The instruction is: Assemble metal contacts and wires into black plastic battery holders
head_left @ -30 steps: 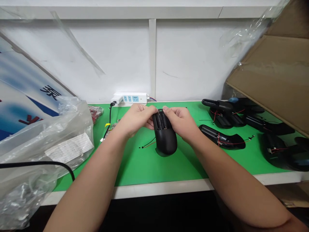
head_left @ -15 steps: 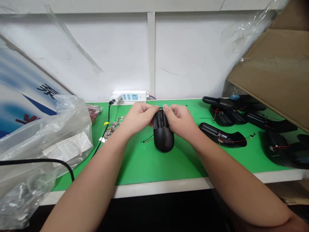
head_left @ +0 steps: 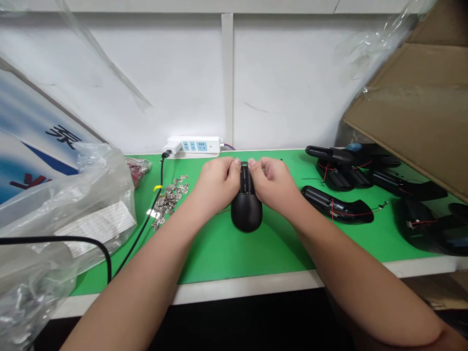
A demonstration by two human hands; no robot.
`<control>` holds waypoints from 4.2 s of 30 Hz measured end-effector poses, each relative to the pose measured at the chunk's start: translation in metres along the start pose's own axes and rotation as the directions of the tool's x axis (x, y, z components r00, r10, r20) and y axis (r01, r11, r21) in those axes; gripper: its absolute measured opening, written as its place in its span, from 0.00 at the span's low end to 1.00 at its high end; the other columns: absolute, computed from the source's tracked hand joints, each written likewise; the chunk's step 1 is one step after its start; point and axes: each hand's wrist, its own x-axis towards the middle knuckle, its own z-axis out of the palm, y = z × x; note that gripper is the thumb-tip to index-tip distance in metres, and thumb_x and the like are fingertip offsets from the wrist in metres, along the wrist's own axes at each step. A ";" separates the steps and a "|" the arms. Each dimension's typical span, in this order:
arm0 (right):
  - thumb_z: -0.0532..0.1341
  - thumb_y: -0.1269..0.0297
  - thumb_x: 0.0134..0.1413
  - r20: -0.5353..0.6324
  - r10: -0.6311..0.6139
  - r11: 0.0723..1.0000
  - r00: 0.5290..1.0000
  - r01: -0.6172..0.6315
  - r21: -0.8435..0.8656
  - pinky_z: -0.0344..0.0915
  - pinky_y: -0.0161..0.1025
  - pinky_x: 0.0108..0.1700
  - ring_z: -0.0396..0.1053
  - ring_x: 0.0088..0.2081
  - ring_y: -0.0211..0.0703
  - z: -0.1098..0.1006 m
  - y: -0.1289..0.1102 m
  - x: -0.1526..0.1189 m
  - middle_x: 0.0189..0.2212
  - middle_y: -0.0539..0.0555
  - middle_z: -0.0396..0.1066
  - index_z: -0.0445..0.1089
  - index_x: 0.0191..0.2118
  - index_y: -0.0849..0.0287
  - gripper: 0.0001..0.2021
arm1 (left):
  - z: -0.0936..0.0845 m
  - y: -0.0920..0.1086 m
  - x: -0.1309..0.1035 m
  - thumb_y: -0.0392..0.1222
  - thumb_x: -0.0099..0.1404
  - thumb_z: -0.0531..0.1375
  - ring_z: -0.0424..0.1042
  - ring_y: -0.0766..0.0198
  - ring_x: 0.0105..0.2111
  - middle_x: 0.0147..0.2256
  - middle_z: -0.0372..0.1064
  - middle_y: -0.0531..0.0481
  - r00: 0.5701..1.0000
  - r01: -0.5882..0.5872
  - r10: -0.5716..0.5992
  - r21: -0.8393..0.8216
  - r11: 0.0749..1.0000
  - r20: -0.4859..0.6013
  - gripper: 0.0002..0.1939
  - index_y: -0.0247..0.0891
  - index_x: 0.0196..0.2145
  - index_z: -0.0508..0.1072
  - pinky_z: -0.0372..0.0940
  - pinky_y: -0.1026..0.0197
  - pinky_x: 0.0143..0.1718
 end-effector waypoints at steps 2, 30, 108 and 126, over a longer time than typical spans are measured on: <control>0.57 0.54 0.70 -0.015 -0.026 0.999 1.000 0.027 0.030 0.46 0.38 0.25 0.50 0.22 0.35 0.000 0.001 -0.001 0.18 0.44 0.52 0.56 0.24 0.54 0.21 | 0.000 0.001 -0.001 0.41 0.74 0.51 0.51 0.68 0.22 0.20 0.52 0.56 0.999 -0.037 0.038 0.011 0.999 -0.039 0.20 0.39 0.22 0.57 0.45 0.59 0.28; 0.56 0.55 0.72 -0.185 -0.373 0.920 0.909 0.388 0.049 0.49 0.37 0.23 0.54 0.21 0.35 -0.005 -0.005 -0.017 0.20 0.44 0.57 0.57 0.32 0.53 0.15 | -0.014 -0.001 -0.009 0.42 0.77 0.49 0.74 0.62 0.36 0.36 0.76 0.45 0.880 -0.448 0.450 0.053 0.893 -0.153 0.14 0.35 0.43 0.74 0.67 0.60 0.39; 0.62 0.73 0.59 -0.293 -0.797 0.603 0.527 0.718 -0.348 0.71 0.57 0.52 0.73 0.51 0.58 0.004 0.017 -0.002 0.51 0.63 0.73 0.68 0.56 0.54 0.20 | 0.023 -0.029 -0.001 0.48 0.66 0.68 0.69 0.52 0.61 0.62 0.64 0.39 0.839 -0.541 0.497 -0.432 0.722 -0.221 0.36 0.44 0.67 0.58 0.69 0.49 0.63; 0.67 0.58 0.54 -0.100 -0.757 0.651 0.645 0.757 -0.048 0.67 0.63 0.60 0.68 0.57 0.63 0.008 0.022 0.001 0.55 0.66 0.68 0.57 0.63 0.56 0.33 | -0.011 0.023 -0.008 0.52 0.57 0.68 0.73 0.58 0.35 0.34 0.75 0.48 0.911 0.033 -0.032 -0.003 0.999 -0.411 0.18 0.37 0.40 0.76 0.67 0.57 0.36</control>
